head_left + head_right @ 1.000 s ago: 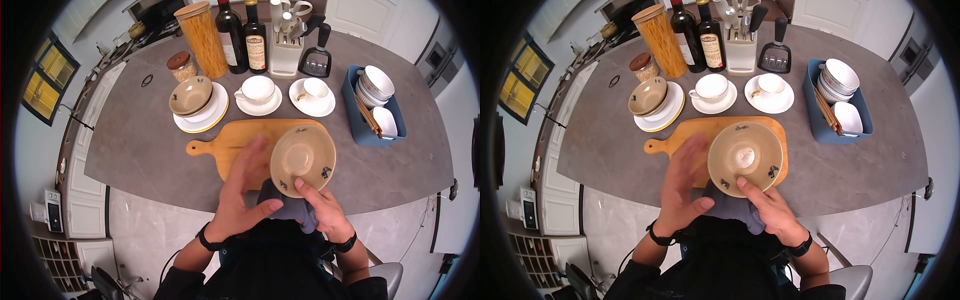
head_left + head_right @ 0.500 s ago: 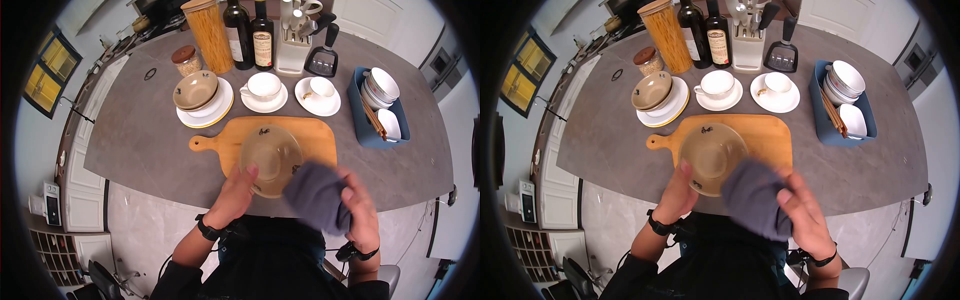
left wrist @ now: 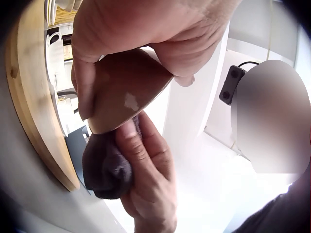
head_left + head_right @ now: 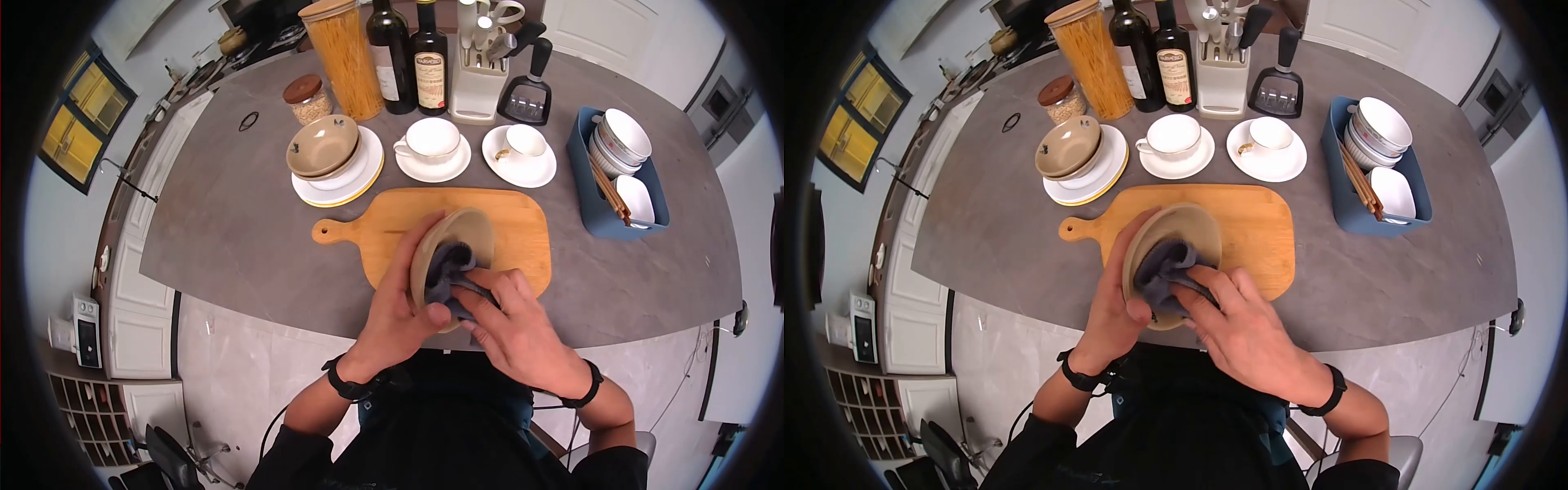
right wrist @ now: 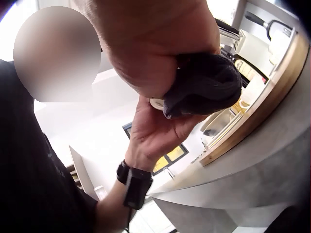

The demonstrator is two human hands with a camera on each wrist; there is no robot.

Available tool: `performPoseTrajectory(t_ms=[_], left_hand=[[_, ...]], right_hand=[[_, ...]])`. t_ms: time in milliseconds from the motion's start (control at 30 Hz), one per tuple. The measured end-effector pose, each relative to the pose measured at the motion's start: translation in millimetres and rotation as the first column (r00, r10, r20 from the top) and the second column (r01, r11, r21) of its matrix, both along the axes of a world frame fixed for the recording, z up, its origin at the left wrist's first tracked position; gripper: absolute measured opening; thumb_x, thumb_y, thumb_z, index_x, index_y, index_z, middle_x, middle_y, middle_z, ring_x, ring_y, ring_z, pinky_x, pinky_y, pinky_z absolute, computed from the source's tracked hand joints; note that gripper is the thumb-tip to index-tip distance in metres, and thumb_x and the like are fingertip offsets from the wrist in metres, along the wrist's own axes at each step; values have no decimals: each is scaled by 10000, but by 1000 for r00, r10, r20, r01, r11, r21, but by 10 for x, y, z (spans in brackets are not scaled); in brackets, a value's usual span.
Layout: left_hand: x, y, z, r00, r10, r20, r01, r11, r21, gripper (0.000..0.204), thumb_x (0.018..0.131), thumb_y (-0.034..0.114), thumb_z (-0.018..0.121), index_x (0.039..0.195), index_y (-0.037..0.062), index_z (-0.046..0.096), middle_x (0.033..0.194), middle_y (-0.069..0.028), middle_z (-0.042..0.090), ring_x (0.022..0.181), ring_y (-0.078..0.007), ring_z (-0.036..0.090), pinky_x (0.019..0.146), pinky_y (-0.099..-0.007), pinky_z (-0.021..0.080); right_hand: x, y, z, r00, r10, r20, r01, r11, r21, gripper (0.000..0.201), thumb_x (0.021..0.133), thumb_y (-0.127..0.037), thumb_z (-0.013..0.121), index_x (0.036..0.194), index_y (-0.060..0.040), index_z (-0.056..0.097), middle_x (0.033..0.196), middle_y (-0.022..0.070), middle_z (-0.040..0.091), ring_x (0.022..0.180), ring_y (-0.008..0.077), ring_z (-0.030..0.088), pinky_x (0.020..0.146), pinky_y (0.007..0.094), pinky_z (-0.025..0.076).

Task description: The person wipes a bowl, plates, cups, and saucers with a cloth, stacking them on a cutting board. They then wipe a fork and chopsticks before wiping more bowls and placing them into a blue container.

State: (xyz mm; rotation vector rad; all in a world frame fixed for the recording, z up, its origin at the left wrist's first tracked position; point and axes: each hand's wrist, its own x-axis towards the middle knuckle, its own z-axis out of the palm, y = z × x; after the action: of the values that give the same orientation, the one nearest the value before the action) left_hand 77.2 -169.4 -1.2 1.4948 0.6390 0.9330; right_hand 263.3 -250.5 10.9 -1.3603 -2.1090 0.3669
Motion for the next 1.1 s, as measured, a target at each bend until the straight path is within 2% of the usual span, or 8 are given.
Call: performPoseTrajectory(t_ms=[133, 200, 400, 467, 533, 567, 867, 1100], left_hand=[[71, -2, -62, 997, 10, 71, -6, 998, -55, 1329, 689, 858, 706, 1608, 19, 241, 1566, -124, 402, 1441, -239, 433, 1182, -398, 365], [100, -10, -42, 996, 23, 89, -20, 999, -26, 1312, 706, 852, 704, 1614, 30, 233, 1563, -120, 403, 1442, -243, 431, 1182, -403, 365], [164, -31, -93, 993, -106, 56, 111, 990, -92, 1296, 705, 792, 742, 1627, 71, 188, 1530, -125, 413, 1415, -227, 433, 1162, -383, 366], [173, -142, -180, 987, -138, 82, 149, 976, -160, 1262, 740, 783, 724, 1625, 61, 188, 1526, -128, 414, 1414, -226, 430, 1163, -383, 362], [146, -201, -268, 981, -164, 108, 184, 957, -224, 1229, 775, 774, 707, 1624, 51, 188, 1522, -132, 416, 1412, -224, 426, 1164, -383, 357], [119, -217, -313, 979, -172, 113, 196, 947, -256, 1181, 822, 763, 671, 1620, 38, 189, 1526, -134, 414, 1412, -227, 424, 1167, -386, 351], [182, -109, -292, 975, -156, 160, 180, 972, -152, 1028, 961, 734, 513, 1611, 1, 199, 1554, -145, 400, 1430, -237, 407, 1176, -385, 331], [119, -95, -416, 958, -141, 248, 234, 886, -399, 1021, 967, 790, 365, 1610, 8, 240, 1563, -150, 405, 1448, -240, 400, 1195, -390, 311]], right_hand=[[-45, -32, -38, 960, 53, -275, -74, 995, -66, 394, 934, -64, 688, 1316, 9, 629, 1352, 163, 547, 1120, 326, 557, 973, 400, 477], [-46, -44, -66, 739, 30, -673, -228, 951, -207, 390, 982, -75, 672, 1352, 31, 607, 1332, 147, 558, 1185, 266, 565, 1018, 358, 456], [-193, -24, -16, 189, -234, -954, -233, 933, -275, 352, 984, -8, 677, 1327, 52, 627, 1298, 102, 569, 1180, 156, 567, 1012, 288, 450], [-161, 64, 1, 317, -168, -934, -43, 981, -191, 329, 905, 60, 713, 1232, 34, 695, 1263, 119, 588, 1094, 182, 619, 943, 294, 496], [-19, 144, 17, 926, -17, -376, 148, 935, 322, 371, 769, 69, 760, 1133, 0, 749, 1201, 136, 612, 998, 240, 641, 843, 331, 536], [7, 243, 1, 981, -17, -195, 120, 837, 533, 403, 661, 29, 767, 1060, -25, 771, 1134, 142, 627, 906, 291, 630, 747, 364, 544], [273, 339, 42, 967, -255, 4, 220, 843, 491, 386, 690, 13, 756, 1074, -10, 734, 1111, 162, 641, 908, 327, 632, 748, 390, 541], [-60, 195, 64, 908, -24, -418, 77, 991, 110, 375, 802, -8, 769, 1159, -26, 656, 1066, 153, 640, 920, 355, 653, 770, 412, 541]])
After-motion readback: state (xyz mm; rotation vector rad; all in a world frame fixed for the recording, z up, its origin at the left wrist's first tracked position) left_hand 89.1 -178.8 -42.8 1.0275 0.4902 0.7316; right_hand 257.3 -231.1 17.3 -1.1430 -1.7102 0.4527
